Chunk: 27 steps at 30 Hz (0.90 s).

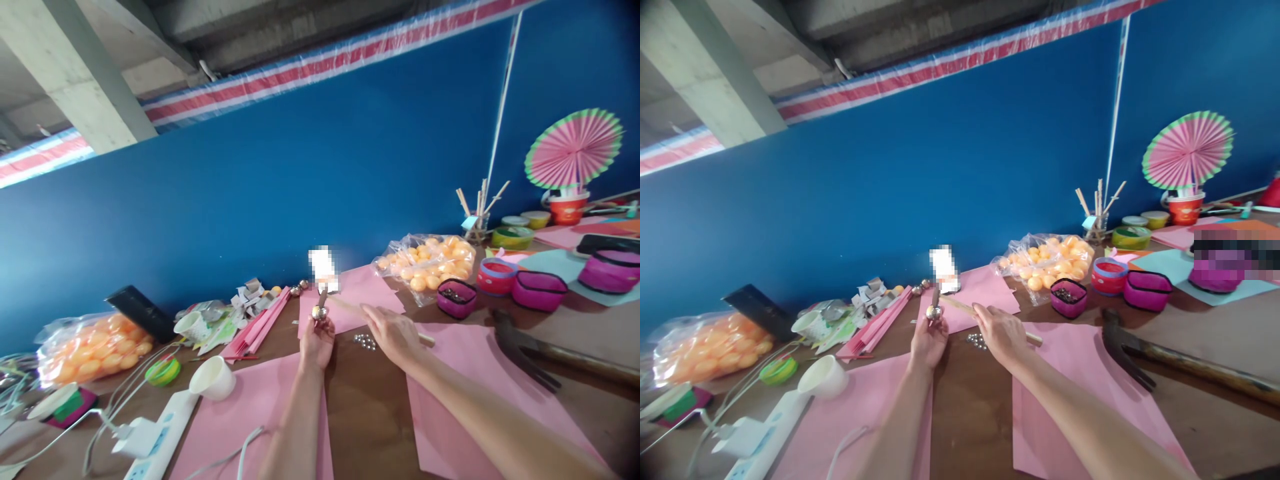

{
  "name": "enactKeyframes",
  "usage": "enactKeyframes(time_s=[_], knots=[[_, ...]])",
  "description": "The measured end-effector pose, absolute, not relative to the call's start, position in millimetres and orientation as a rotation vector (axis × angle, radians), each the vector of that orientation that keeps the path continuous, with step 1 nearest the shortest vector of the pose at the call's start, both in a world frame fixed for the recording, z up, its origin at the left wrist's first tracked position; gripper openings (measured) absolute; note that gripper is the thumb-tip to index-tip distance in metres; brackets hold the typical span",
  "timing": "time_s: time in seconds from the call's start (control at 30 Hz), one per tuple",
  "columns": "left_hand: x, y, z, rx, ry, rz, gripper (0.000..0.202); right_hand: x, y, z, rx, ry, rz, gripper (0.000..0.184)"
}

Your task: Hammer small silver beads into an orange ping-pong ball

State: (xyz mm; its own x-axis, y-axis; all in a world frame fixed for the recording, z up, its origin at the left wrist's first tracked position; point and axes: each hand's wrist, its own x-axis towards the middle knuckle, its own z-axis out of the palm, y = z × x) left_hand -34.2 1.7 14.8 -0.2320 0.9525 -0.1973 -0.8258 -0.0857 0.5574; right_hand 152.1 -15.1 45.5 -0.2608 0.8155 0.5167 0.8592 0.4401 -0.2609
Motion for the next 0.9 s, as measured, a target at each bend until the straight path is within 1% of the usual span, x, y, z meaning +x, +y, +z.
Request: enactKeyframes(time_s=[0.67,0.9], knots=[[-33.7,2.4,14.6,0.263,0.679,1.688,0.020,151.6,-15.3,44.5,-1.435,-2.133,-0.087,0.031],[-32.1,0.7,17.9,0.276,0.689,1.711,0.017,153.7,-13.4,45.0,-1.414,-2.044,-0.108,0.032]])
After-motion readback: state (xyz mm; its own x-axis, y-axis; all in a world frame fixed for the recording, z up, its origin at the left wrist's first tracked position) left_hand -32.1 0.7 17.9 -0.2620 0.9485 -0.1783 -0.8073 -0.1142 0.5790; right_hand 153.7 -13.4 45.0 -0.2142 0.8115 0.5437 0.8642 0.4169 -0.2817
